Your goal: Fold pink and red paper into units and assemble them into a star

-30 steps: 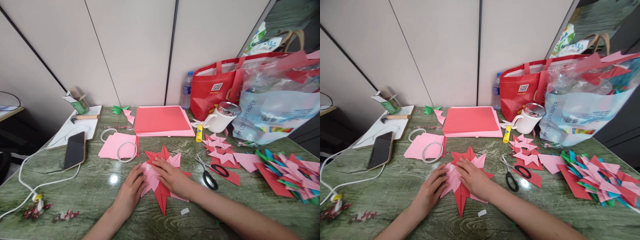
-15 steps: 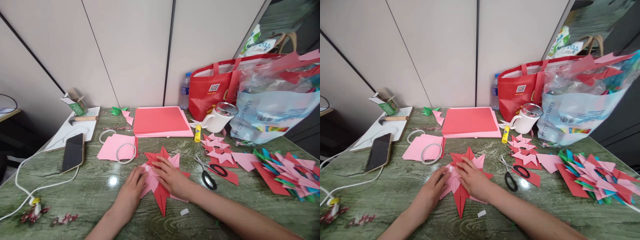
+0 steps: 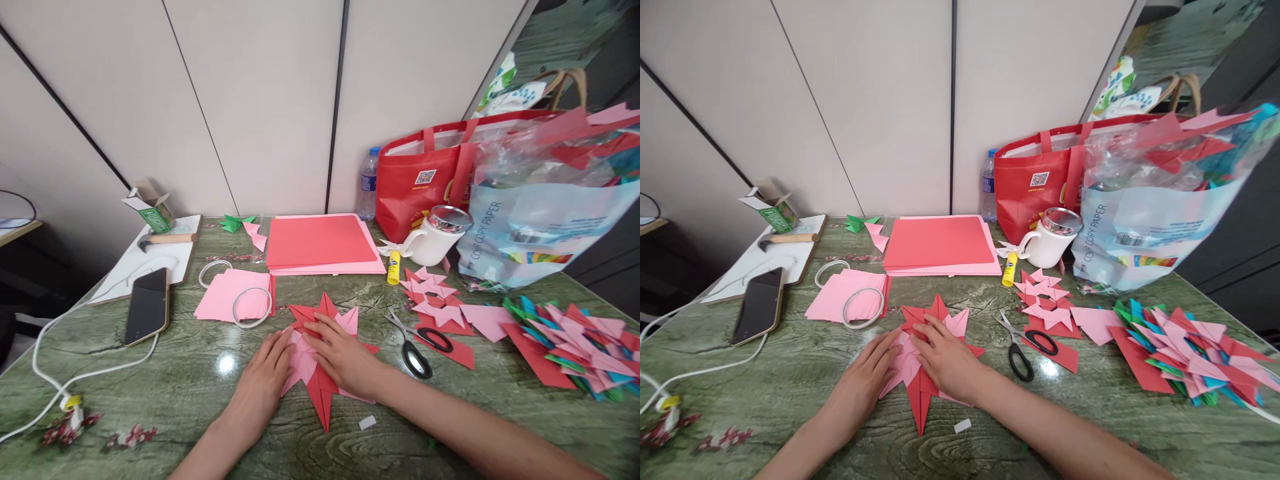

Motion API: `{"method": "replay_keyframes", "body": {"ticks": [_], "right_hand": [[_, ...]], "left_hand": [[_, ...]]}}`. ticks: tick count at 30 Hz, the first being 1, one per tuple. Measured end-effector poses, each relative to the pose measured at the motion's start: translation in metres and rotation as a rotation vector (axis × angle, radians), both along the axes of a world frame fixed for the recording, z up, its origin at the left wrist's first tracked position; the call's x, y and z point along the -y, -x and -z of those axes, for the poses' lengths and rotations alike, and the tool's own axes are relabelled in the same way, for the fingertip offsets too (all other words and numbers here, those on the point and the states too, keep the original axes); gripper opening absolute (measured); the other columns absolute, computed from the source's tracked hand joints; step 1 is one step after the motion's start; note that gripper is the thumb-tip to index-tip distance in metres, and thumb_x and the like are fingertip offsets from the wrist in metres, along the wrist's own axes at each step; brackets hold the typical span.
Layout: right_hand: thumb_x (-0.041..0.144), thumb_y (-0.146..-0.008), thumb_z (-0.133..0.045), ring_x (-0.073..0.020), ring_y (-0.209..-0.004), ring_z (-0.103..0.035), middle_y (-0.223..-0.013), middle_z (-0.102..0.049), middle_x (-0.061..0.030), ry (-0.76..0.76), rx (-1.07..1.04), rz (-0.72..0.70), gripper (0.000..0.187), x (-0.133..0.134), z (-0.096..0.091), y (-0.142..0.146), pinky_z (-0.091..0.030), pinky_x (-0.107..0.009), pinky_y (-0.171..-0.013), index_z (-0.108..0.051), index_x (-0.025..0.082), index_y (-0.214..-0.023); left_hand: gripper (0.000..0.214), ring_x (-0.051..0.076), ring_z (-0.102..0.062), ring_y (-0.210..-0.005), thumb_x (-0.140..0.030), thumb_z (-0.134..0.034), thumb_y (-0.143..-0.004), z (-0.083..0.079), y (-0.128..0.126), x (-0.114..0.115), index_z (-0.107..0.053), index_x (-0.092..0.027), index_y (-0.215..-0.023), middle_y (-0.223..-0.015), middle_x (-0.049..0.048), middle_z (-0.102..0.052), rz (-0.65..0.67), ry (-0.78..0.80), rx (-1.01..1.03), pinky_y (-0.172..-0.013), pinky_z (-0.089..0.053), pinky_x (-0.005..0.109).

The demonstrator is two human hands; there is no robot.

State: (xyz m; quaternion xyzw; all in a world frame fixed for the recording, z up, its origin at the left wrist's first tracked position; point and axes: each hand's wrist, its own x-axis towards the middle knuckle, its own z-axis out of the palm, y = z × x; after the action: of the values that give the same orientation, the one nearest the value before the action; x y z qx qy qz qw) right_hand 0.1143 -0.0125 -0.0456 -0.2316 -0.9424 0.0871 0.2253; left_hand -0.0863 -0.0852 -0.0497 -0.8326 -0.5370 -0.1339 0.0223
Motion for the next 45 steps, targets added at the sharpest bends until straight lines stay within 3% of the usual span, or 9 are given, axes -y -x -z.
{"method": "replay_keyframes", "body": {"ticks": [4,10,16,21,26,35,40,45], "right_hand": [[0.018,-0.090,-0.043,-0.0273,-0.126,-0.038,-0.123,-0.054,-0.0164,0.018,0.002,0.016,0.035,0.001,0.001,0.000,-0.043,-0.046,-0.100,-0.051,0.009,-0.123],[0.020,-0.092,-0.040,-0.0284,-0.127,-0.037,-0.124,-0.053,-0.0141,0.036,0.021,0.036,0.032,0.001,0.002,0.000,-0.031,-0.058,-0.104,-0.052,0.016,-0.121],[0.016,-0.090,-0.043,-0.0307,-0.134,-0.023,-0.126,-0.047,-0.0177,0.051,0.014,0.025,0.033,0.001,0.001,-0.002,-0.033,-0.055,-0.104,-0.050,0.013,-0.122],[0.015,-0.089,-0.044,-0.0299,-0.132,-0.030,-0.128,-0.046,-0.0184,0.064,0.018,0.021,0.032,0.001,-0.001,-0.002,-0.032,-0.054,-0.105,-0.051,0.013,-0.120],[0.015,-0.088,-0.046,-0.0319,-0.134,-0.026,-0.141,-0.031,-0.0236,0.071,0.023,0.012,0.031,0.001,-0.005,-0.003,-0.031,-0.054,-0.104,-0.052,0.011,-0.118],[0.020,-0.089,-0.047,-0.0314,-0.133,-0.029,-0.134,-0.043,-0.0232,0.030,0.021,0.026,0.033,-0.002,0.012,-0.001,-0.034,-0.055,-0.102,-0.054,0.011,-0.120],[0.030,-0.089,-0.049,-0.0298,-0.134,-0.025,-0.137,-0.040,-0.0209,0.130,0.068,-0.015,0.038,-0.009,0.006,-0.008,-0.032,-0.051,-0.105,-0.053,0.014,-0.123],[0.036,-0.087,-0.054,-0.0266,-0.138,-0.016,-0.146,-0.025,-0.0160,0.297,0.162,-0.140,0.051,-0.021,-0.007,-0.018,-0.030,-0.047,-0.106,-0.042,0.021,-0.134]], "left_hand": [[0.025,0.026,-0.047,-0.121,-0.018,-0.040,-0.090,-0.007,-0.002,-0.002,-0.051,-0.016,-0.113,-0.139,0.0139,-0.043,-0.014,0.042,-0.032,-0.093,-0.048,0.045],[0.026,0.027,-0.046,-0.121,-0.015,-0.044,-0.088,-0.010,-0.002,-0.005,-0.050,-0.014,-0.113,-0.138,0.0117,-0.045,0.007,0.075,-0.078,-0.093,-0.048,0.044],[0.024,0.026,-0.045,-0.122,-0.015,-0.042,-0.088,-0.008,-0.001,-0.005,-0.050,-0.014,-0.111,-0.137,0.0122,-0.046,0.007,0.073,-0.069,-0.093,-0.048,0.045],[0.024,0.026,-0.046,-0.121,-0.015,-0.042,-0.088,-0.008,-0.001,-0.005,-0.051,-0.015,-0.110,-0.137,0.0118,-0.046,0.014,0.052,-0.047,-0.093,-0.048,0.044],[0.023,0.026,-0.046,-0.121,-0.016,-0.042,-0.089,-0.008,-0.001,-0.005,-0.051,-0.015,-0.110,-0.136,0.0114,-0.047,0.008,0.059,-0.054,-0.092,-0.049,0.044],[0.027,0.024,-0.044,-0.124,-0.017,-0.041,-0.089,-0.003,0.000,-0.004,-0.050,-0.017,-0.115,-0.136,0.0099,-0.048,0.000,0.051,0.000,-0.094,-0.048,0.043],[0.034,0.023,-0.043,-0.124,-0.017,-0.042,-0.089,-0.005,-0.001,-0.004,-0.046,-0.018,-0.122,-0.137,0.0087,-0.047,0.001,0.071,0.002,-0.095,-0.046,0.043],[0.031,0.024,-0.044,-0.122,-0.018,-0.041,-0.090,-0.006,-0.002,-0.005,-0.049,-0.019,-0.120,-0.137,0.0078,-0.046,0.006,0.066,-0.007,-0.093,-0.047,0.042]]}}
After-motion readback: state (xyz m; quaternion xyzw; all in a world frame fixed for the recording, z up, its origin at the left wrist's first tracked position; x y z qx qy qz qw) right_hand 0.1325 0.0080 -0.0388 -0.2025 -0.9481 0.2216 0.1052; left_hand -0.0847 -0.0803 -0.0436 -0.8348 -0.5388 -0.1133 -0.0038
